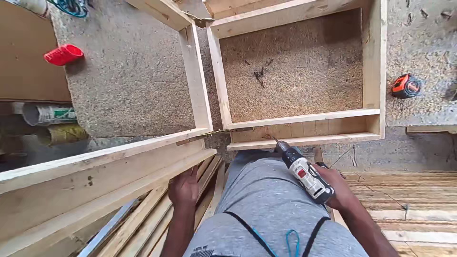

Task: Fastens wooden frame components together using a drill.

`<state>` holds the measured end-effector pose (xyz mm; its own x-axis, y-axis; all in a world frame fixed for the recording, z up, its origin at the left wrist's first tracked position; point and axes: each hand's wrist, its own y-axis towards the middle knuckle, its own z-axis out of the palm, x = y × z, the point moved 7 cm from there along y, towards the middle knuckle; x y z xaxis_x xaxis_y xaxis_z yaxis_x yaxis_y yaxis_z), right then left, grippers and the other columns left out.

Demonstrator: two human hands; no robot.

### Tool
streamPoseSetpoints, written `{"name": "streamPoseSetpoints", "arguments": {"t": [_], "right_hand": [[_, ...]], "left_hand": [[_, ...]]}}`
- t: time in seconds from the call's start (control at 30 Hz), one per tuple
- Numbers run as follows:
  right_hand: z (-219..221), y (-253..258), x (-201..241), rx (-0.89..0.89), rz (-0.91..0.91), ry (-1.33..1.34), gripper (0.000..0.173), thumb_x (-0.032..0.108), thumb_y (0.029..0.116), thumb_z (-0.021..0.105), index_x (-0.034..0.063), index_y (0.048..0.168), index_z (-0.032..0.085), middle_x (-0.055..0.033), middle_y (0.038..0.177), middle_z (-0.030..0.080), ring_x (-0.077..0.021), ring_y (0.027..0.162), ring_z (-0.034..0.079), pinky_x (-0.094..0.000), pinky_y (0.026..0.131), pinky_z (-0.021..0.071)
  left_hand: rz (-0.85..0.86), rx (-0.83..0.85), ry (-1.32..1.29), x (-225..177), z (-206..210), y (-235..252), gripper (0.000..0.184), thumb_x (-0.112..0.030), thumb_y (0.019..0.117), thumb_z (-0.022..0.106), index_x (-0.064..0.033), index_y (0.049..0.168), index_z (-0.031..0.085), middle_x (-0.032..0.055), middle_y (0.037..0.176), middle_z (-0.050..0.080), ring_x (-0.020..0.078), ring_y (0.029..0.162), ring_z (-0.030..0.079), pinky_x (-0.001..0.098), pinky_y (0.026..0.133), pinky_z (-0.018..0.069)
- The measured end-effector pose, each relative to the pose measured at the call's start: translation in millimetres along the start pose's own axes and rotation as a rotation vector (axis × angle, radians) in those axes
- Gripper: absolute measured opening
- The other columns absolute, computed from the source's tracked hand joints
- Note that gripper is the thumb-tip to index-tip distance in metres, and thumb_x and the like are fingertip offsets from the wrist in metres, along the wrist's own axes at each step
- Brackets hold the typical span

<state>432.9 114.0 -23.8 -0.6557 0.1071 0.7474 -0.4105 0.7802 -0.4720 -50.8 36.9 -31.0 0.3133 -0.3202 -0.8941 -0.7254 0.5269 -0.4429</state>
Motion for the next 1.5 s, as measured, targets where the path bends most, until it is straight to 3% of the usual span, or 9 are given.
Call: {"name": "streamPoseSetpoints", "arguments": {"t": [0.37,0.67,0.77,0.83,0.97,1.1,1.27,1.4,1.5], "right_hand": [[-13,-3,-51,-0.028,0.042,-0.02,0.051,0.049,0.0775,0.068,0.0124,0.113,0.072,-0.004,0.088,0.075,-0.0171,0.08,0.074,-0.0494,0.071,0.0597],[1,-1,-52,0.0,0.137,-0.049,0.049,0.05,0.0805,0.069,0.0176,0.118,0.071,-0.0063,0.09,0.076,-0.0246,0.083,0.075,-0.058,0.07,0.0582],[2,-4,-52,-0.02,0.169,-0.046,0.048,0.048,0.0797,0.072,0.0195,0.119,0.071,-0.0049,0.091,0.076,-0.0234,0.083,0.075,-0.0578,0.071,0.0586],[2,-10,-51,-0.037,0.162,-0.034,0.049,0.049,0.0793,0.072,0.0198,0.119,0.07,-0.0027,0.091,0.076,-0.0201,0.083,0.075,-0.0553,0.072,0.0598],[2,-19,-37,-0.095,0.123,-0.008,0.048,0.05,0.0789,0.071,0.0177,0.114,0.072,-0.0006,0.089,0.076,-0.0158,0.082,0.074,-0.0506,0.071,0.0607],[4,-30,-14,-0.149,0.108,-0.056,0.05,0.052,0.0795,0.068,0.0154,0.114,0.073,-0.0023,0.087,0.076,-0.0184,0.078,0.074,-0.0523,0.066,0.0597],[11,-51,-1,-0.244,0.09,0.028,0.046,0.048,0.0889,0.062,0.0107,0.113,0.073,-0.0032,0.093,0.076,-0.0137,0.083,0.074,-0.0443,0.073,0.0611],[17,-49,-8,-0.298,0.006,0.089,0.05,0.049,0.0913,0.061,0.0061,0.114,0.073,-0.0052,0.094,0.077,-0.0092,0.086,0.073,-0.0361,0.078,0.0611],[13,-40,-1,-0.287,-0.081,0.076,0.047,0.048,0.0944,0.059,0.0078,0.113,0.072,-0.0059,0.092,0.076,-0.0113,0.084,0.073,-0.0384,0.074,0.0611]], "left_hand": [[0.176,-0.049,0.236,-11,-16,18,0.043,0.01,0.093,0.061,0.0059,0.133,0.046,0.0159,0.117,0.069,0.0277,0.101,0.073,0.0478,0.086,0.0646],[-0.164,-0.065,0.784,-3,-1,-6,0.035,-0.015,0.1002,0.066,0.0014,0.131,0.061,0.0157,0.114,0.073,0.0246,0.098,0.075,0.0438,0.083,0.0638],[-0.359,0.424,1.243,5,61,-37,0.034,-0.03,0.1068,0.055,-0.0029,0.121,0.07,0.0117,0.103,0.077,0.0237,0.092,0.077,0.0481,0.088,0.0632],[-0.157,0.667,1.194,-3,135,-53,0.027,-0.03,0.1058,0.056,-0.0097,0.109,0.074,0.0006,0.091,0.078,0.0132,0.082,0.076,0.0375,0.08,0.0651],[0.335,0.638,1.015,-2,298,11,0.026,-0.029,0.1048,0.058,-0.0083,0.109,0.073,0.0041,0.092,0.076,0.016,0.08,0.075,0.0409,0.078,0.0643],[0.093,0.512,1.262,54,406,108,0.04,-0.038,0.1014,0.057,-0.0027,0.111,0.073,0.0179,0.106,0.074,0.0335,0.099,0.073,0.0588,0.091,0.0572],[0.029,0.492,1.442,58,438,112,0.031,-0.025,0.0903,0.068,-0.0007,0.109,0.07,0.0156,0.105,0.074,0.0283,0.09,0.075,0.0535,0.082,0.0612],[0.11,0.532,1.575,57,441,103,0.04,-0.024,0.0867,0.072,0.005,0.114,0.068,0.0233,0.121,0.068,0.0373,0.113,0.069,0.0604,0.093,0.0557],[0.153,0.501,1.326,52,414,106,0.038,-0.034,0.0874,0.072,-0.0002,0.105,0.072,0.0187,0.108,0.073,0.0335,0.103,0.071,0.0586,0.089,0.0573]]}}
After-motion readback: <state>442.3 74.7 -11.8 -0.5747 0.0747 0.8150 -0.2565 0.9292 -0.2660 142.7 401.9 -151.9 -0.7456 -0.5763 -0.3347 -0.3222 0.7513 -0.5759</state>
